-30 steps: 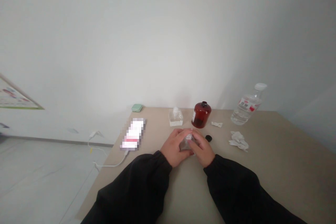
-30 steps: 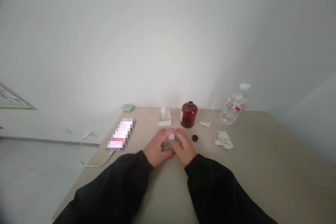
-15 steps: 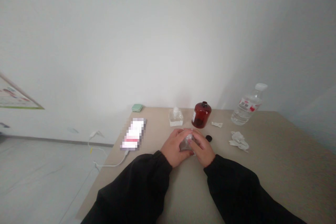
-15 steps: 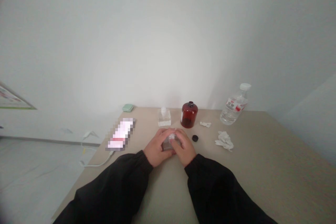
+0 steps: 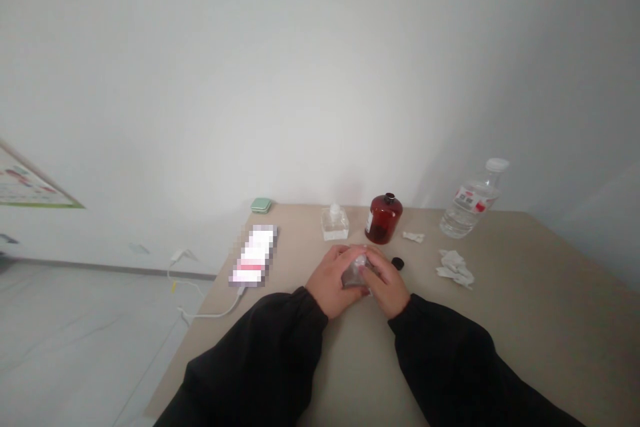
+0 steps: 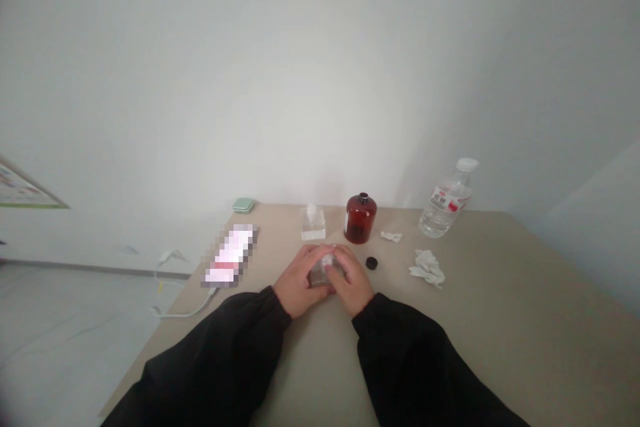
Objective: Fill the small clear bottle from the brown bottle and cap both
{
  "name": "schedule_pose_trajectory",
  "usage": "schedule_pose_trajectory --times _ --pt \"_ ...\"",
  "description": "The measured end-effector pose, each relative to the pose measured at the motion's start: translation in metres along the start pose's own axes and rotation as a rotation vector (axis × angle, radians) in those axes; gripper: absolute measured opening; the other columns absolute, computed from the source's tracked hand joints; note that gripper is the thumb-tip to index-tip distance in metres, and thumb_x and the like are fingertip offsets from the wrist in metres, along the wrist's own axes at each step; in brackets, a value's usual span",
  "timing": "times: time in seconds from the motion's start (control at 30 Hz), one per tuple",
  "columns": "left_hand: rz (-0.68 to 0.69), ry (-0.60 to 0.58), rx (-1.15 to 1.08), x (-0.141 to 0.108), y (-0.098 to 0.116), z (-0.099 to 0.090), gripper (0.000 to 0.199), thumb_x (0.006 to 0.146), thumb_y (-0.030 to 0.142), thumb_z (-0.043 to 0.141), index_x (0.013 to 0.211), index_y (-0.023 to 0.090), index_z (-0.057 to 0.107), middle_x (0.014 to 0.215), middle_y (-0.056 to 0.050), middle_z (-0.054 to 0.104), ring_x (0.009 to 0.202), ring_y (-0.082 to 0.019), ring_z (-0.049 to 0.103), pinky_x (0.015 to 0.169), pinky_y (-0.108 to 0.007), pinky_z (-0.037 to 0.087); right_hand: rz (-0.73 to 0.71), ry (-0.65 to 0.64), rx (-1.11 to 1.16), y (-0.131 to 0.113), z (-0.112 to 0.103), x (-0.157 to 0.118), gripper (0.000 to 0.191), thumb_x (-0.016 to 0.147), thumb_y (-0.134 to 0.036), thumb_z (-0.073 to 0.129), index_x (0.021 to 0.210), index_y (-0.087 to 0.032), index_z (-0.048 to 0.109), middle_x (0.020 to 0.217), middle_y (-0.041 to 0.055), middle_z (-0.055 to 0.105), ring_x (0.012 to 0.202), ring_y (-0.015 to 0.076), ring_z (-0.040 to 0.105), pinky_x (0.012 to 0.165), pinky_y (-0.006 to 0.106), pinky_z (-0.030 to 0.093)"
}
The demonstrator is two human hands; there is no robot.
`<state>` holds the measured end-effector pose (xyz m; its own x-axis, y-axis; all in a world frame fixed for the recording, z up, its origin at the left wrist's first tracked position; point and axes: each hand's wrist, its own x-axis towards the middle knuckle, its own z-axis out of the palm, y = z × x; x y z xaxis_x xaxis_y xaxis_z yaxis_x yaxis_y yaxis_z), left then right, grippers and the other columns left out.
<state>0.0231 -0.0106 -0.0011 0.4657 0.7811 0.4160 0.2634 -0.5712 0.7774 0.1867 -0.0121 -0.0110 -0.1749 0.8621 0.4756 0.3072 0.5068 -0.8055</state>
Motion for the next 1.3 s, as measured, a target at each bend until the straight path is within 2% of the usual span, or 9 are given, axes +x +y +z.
schedule_pose_trajectory --times 0.13,0.27,0.47,0.7,0.97,1.3 --pt "-0.020 -0.001 0.005 0.0002 0.0014 -0.0003 0.071 0.071 0.016 0.075 0.136 0.028 0.047 0.122 -0.007 0.051 0.116 -0.026 0.050 0.107 -0.044 0.041 0.028 0.021 -0.021 -0.0008 0.0005 0.0007 0.018 0.084 -0.029 0.057 0.099 -0.022 0.064 0.103 0.0078 0.065 0.100 0.0259 0.061 0.092 0.044 0.049" --pt "-0.025 -0.004 0.013 -0.0002 0.0033 -0.0008 0.071 0.071 0.016 0.074 0.136 0.028 0.048 0.121 -0.007 0.050 0.114 -0.025 0.051 0.106 -0.043 0.042 0.062 0.010 -0.027 -0.0024 0.0012 0.0006 0.019 0.083 -0.030 0.059 0.099 -0.021 0.062 0.100 0.0072 0.066 0.097 0.0253 0.061 0.090 0.043 0.049" --pt "0.003 0.001 0.009 0.0001 0.0011 -0.0001 0.070 0.071 0.019 0.076 0.135 0.026 0.047 0.124 -0.008 0.050 0.118 -0.025 0.050 0.107 -0.042 0.041 0.005 0.034 -0.004 -0.0007 0.0007 -0.0003 0.021 0.086 -0.030 0.054 0.103 -0.022 0.064 0.107 0.0085 0.065 0.105 0.0267 0.060 0.095 0.045 0.047" --pt "-0.010 -0.002 0.017 0.0006 0.0013 -0.0001 0.070 0.071 0.017 0.075 0.135 0.027 0.048 0.121 -0.007 0.051 0.115 -0.025 0.051 0.106 -0.044 0.042 0.060 0.016 -0.019 -0.0021 0.0009 0.0009 0.018 0.084 -0.031 0.057 0.098 -0.021 0.063 0.099 0.0072 0.066 0.096 0.0252 0.061 0.089 0.043 0.049" --pt "0.004 -0.004 0.020 -0.0007 -0.0021 0.0006 0.072 0.071 0.019 0.076 0.136 0.028 0.046 0.123 -0.007 0.050 0.117 -0.025 0.050 0.107 -0.043 0.042 0.001 0.008 -0.020 -0.0019 -0.0004 0.0004 0.021 0.087 -0.030 0.053 0.103 -0.022 0.064 0.107 0.0091 0.064 0.105 0.0263 0.059 0.095 0.044 0.047" --pt "0.004 -0.004 0.023 -0.0001 0.0006 -0.0001 0.072 0.071 0.017 0.075 0.136 0.027 0.047 0.121 -0.007 0.051 0.114 -0.024 0.051 0.106 -0.042 0.042 0.046 0.017 -0.034 -0.0004 -0.0006 0.0000 0.022 0.084 -0.033 0.059 0.101 -0.021 0.064 0.107 0.0095 0.065 0.104 0.0275 0.060 0.095 0.046 0.047"
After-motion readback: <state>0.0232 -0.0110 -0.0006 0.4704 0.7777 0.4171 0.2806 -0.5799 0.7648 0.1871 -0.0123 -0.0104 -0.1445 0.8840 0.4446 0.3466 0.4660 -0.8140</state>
